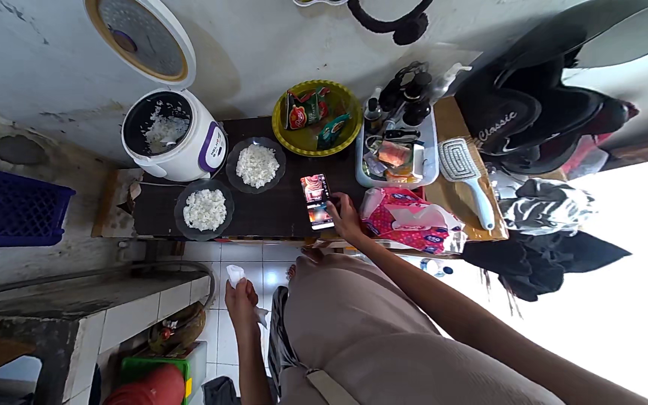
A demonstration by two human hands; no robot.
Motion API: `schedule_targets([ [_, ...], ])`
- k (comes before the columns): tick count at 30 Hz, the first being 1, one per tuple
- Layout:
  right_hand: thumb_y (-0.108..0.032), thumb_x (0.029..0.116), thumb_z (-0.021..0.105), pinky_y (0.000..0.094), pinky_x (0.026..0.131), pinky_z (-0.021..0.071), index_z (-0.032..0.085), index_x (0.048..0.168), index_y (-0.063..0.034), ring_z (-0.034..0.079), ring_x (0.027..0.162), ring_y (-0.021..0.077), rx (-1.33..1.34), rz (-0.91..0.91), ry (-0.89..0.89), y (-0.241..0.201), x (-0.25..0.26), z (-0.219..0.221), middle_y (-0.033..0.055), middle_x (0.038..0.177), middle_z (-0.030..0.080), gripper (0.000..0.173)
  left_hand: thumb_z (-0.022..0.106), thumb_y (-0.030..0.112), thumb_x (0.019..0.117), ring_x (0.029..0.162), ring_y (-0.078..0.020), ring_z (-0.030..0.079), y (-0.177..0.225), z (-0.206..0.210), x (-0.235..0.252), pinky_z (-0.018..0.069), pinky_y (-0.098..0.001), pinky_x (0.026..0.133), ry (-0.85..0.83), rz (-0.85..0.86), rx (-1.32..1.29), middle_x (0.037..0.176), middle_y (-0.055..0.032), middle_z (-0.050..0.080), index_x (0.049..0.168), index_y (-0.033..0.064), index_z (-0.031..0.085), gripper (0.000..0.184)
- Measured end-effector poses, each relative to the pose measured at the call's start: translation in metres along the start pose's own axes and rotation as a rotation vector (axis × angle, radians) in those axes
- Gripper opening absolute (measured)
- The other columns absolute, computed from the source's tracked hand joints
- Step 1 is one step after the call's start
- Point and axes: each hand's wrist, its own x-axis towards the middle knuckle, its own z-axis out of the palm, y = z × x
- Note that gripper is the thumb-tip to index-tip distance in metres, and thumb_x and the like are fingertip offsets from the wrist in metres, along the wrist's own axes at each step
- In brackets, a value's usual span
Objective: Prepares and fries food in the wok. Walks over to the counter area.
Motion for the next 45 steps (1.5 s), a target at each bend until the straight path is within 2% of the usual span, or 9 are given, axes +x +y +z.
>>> schedule_targets([
  [2,-0.038,0.0998,0.065,0.0575,0.110,0.0406,0.039,0.151,0.0087,0.052,0.131,0.0481,-0.120,0.144,-0.033,-0.027,0.008,0.001,0.0342,0.143,0.050,0.074,0.033,-0.001,0.1031,0.040,0.0042,0.034,0.002,0.000,0.000,0.0299,-0.0102,0.040,0.005,0.003,0.001,0.054,0.0089,0.039,0.092,0.0061,0.043,0.017],
  [4,-0.049,0.0895,0.076,0.0613,0.113,0.0323,0.030,0.156,0.0080,0.042,0.139,0.0495,-0.197,0.251,-0.029,-0.047,0.021,0.007,0.0347,0.151,0.040,0.099,0.033,-0.002,0.1032,0.040,0.0037,0.034,0.003,0.001,0.001,0.0296,-0.0104,0.040,0.010,0.002,0.003,0.054,0.0086,0.039,0.092,0.0064,0.043,0.017],
  [7,-0.057,0.0763,0.085,0.0609,0.114,0.0303,0.033,0.155,0.0077,0.038,0.143,0.0469,-0.291,0.324,-0.033,-0.061,0.041,0.020,0.0318,0.156,0.036,0.114,0.034,-0.002,0.1024,0.040,0.0040,0.034,0.004,0.000,0.000,0.0298,-0.0103,0.040,0.015,0.012,-0.010,0.054,0.0089,0.039,0.091,0.0072,0.043,0.018],
  [9,-0.054,0.0743,0.088,0.0613,0.114,0.0304,0.036,0.152,0.0085,0.038,0.143,0.0463,-0.334,0.346,-0.044,-0.063,0.047,0.027,0.0315,0.156,0.035,0.112,0.034,-0.002,0.1029,0.040,0.0038,0.034,0.004,0.000,0.000,0.0294,-0.0105,0.040,0.026,0.010,-0.024,0.054,0.0088,0.038,0.091,0.0066,0.043,0.017],
  [17,-0.048,0.0790,0.086,0.0613,0.113,0.0310,0.039,0.149,0.0099,0.038,0.143,0.0469,-0.354,0.353,-0.020,-0.063,0.047,0.033,0.0324,0.154,0.037,0.102,0.033,-0.001,0.1033,0.040,0.0042,0.033,-0.005,-0.010,-0.003,0.0290,-0.0101,0.041,0.048,0.024,-0.073,0.054,0.0091,0.039,0.089,0.0073,0.044,0.019],
  [29,-0.041,0.0762,0.091,0.0514,0.115,0.0345,0.043,0.143,0.0134,0.040,0.140,0.0476,-0.234,0.432,0.084,-0.070,0.039,0.031,0.0358,0.151,0.036,0.099,0.033,-0.002,0.1022,0.040,0.0040,0.034,-0.005,-0.015,-0.003,0.0294,-0.0100,0.041,0.063,0.027,-0.088,0.054,0.0091,0.039,0.090,0.0070,0.043,0.018],
  [33,-0.046,0.0780,0.088,0.0524,0.114,0.0347,0.045,0.141,0.0114,0.041,0.141,0.0443,-0.274,0.487,0.068,-0.072,0.043,0.031,0.0329,0.151,0.038,0.096,0.032,-0.001,0.1024,0.040,0.0036,0.034,-0.007,-0.017,-0.003,0.0294,-0.0104,0.041,0.056,0.020,-0.077,0.055,0.0089,0.039,0.091,0.0068,0.043,0.018],
  [37,-0.044,0.0786,0.088,0.0552,0.114,0.0333,0.043,0.143,0.0123,0.039,0.142,0.0449,-0.322,0.464,0.072,-0.070,0.042,0.038,0.0327,0.152,0.038,0.096,0.032,-0.002,0.1021,0.040,0.0037,0.033,-0.005,-0.016,-0.003,0.0291,-0.0104,0.040,0.051,0.016,-0.080,0.055,0.0090,0.038,0.091,0.0069,0.043,0.018],
  [45,-0.044,0.0799,0.087,0.0587,0.111,0.0365,0.042,0.145,0.0111,0.039,0.142,0.0468,-0.315,0.504,0.081,-0.073,0.042,0.042,0.0320,0.154,0.037,0.097,0.031,-0.001,0.1028,0.039,0.0035,0.033,-0.003,-0.023,-0.002,0.0292,-0.0107,0.040,0.060,0.038,-0.081,0.053,0.0096,0.037,0.084,0.0101,0.041,0.024],
])
